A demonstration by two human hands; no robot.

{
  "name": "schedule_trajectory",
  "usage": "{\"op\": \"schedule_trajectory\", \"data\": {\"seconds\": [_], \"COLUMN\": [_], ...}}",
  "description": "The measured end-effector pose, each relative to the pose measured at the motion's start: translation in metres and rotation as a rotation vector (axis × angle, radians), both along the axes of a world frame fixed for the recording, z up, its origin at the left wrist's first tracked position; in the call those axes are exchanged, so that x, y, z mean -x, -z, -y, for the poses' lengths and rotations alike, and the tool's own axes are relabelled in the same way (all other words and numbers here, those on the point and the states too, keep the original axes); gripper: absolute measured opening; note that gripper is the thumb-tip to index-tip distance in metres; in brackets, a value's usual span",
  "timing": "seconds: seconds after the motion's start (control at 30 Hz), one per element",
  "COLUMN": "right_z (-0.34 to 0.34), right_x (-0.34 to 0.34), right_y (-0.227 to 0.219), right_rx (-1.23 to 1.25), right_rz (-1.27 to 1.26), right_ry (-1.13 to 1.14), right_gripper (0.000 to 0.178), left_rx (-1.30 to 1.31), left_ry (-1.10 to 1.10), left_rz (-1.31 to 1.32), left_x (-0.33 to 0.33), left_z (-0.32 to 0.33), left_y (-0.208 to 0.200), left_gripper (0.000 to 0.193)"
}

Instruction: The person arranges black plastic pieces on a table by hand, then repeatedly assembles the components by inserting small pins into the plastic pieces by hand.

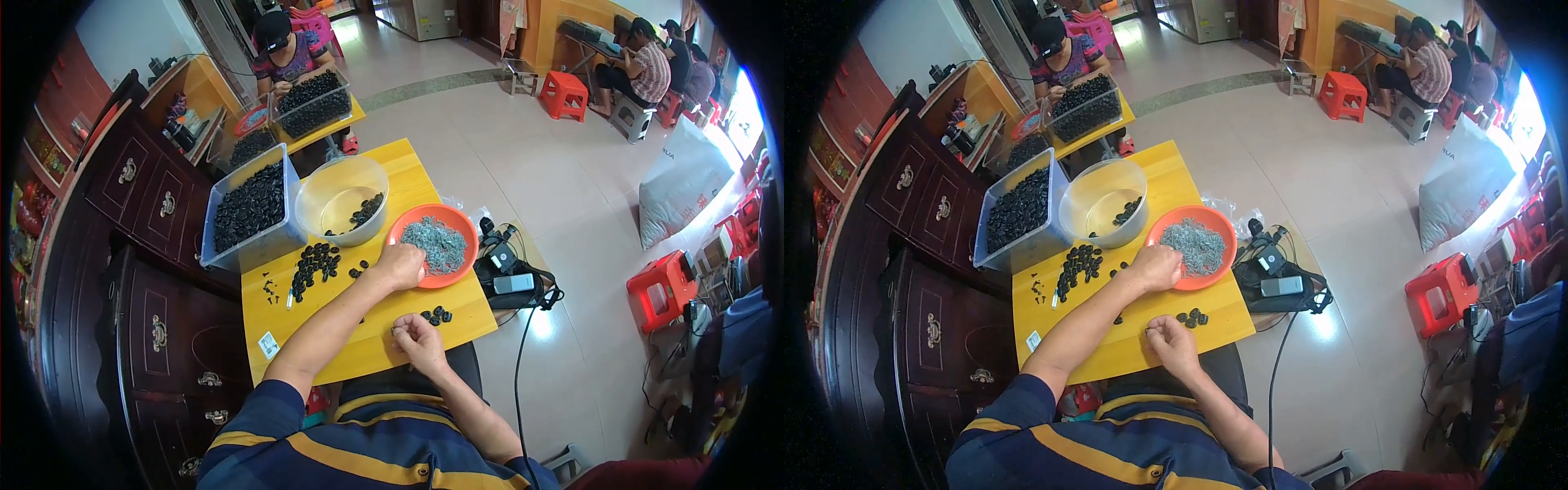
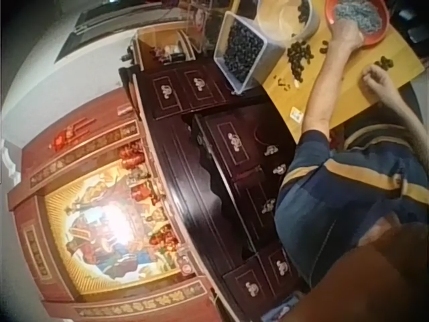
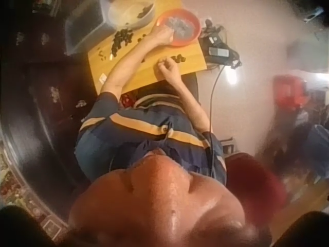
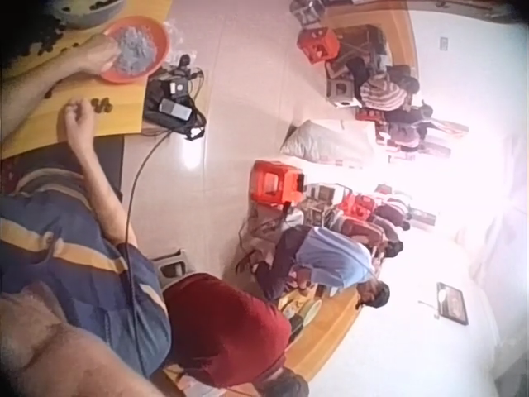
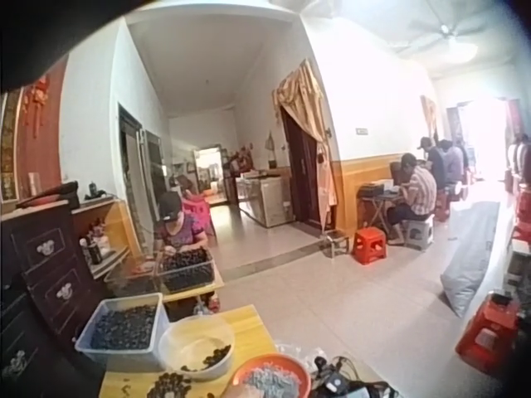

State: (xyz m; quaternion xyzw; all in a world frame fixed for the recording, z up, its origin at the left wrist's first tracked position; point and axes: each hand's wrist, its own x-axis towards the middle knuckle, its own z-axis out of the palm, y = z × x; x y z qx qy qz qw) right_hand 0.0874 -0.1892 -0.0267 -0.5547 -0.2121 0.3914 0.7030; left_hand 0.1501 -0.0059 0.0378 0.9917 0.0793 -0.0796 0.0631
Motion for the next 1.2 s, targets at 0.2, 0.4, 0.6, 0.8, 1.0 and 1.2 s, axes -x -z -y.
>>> {"op": "schedule_trajectory", "data": {"seconds": [0.2, 0.4, 0.6, 0.8, 1.0, 1.2], "right_z": [0.001, 0.003, -0.002, -0.004, -0.003, -0.006], "right_x": [0.002, 0.002, -0.001, 0.002, 0.003, 0.005], "right_y": [-0.003, -0.001, -0.002, -0.004, -0.007, -0.011], "right_rx": [-0.024, 0.057, -0.063, -0.036, -0.020, -0.056], "right_rz": [-0.024, 0.041, -0.059, -0.113, -0.146, -0.161], "right_ry": [-0.001, 0.004, 0.013, 0.083, 0.111, 0.150], "right_gripper": [0.010, 0.010, 0.010, 0.011, 0.009, 0.011], "left_rx": [0.142, 0.340, 0.561, 0.899, 1.191, 1.220], "left_ry": [-0.062, -0.013, -0.114, -0.287, -0.363, -0.317], "left_rz": [0.292, 0.479, 0.576, 0.522, 0.483, 0.603], "left_x": [0.016, 0.023, 0.035, 0.066, 0.104, 0.140], "left_z": [0.005, 0.004, -0.007, -0.007, 0.006, 0.017], "left_y": [0.004, 0.013, 0.010, 0.016, 0.008, 0.021], "left_gripper": [0.016, 0.010, 0.010, 0.009, 0.013, 0.016]}}
